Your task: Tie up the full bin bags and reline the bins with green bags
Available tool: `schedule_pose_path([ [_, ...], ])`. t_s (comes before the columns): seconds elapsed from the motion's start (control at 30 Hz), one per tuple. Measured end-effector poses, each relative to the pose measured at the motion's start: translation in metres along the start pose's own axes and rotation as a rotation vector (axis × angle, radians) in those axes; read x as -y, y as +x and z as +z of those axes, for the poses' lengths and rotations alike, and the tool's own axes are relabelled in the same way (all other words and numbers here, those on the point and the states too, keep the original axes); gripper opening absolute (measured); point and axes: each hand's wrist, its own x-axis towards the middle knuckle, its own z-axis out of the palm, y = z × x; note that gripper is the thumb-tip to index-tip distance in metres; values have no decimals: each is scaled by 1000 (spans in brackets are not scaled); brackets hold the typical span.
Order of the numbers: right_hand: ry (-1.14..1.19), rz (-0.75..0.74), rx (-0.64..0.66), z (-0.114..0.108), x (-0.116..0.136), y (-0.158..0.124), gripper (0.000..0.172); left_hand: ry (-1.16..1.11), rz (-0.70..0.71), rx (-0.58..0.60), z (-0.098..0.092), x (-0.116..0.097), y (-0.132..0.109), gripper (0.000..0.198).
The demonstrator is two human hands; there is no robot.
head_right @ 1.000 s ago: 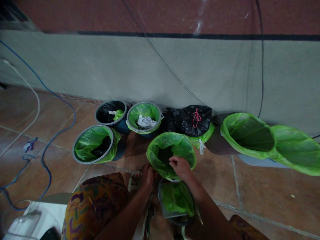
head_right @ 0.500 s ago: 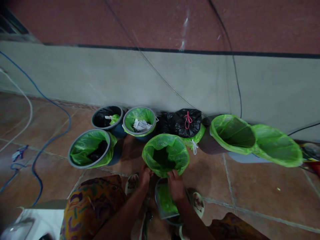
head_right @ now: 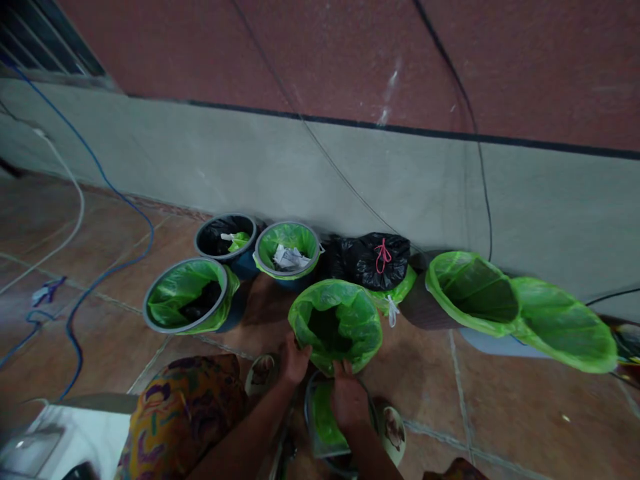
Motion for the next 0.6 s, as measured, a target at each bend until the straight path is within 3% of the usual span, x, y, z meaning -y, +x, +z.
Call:
schedule_pose_path([
  [0.1, 121, -8, -29, -12, 5, 23, 45, 36, 27, 11, -1, -1, -3, 46],
  [0.23, 345, -49, -103, -14, 18, 82, 45, -29, 40, -22, 2, 1, -4, 48],
  [0.37, 612, -52, 67, 4, 34, 130, 52, -108, 32, -41, 7, 6, -3, 54],
  [0.47, 797, -52, 226, 16, 40, 144, 39, -127, 25, -41, 11, 10, -3, 59],
  [0.6, 784, -53, 267, 25, 36, 150, 18, -126, 14, -64, 14, 8, -5, 63],
])
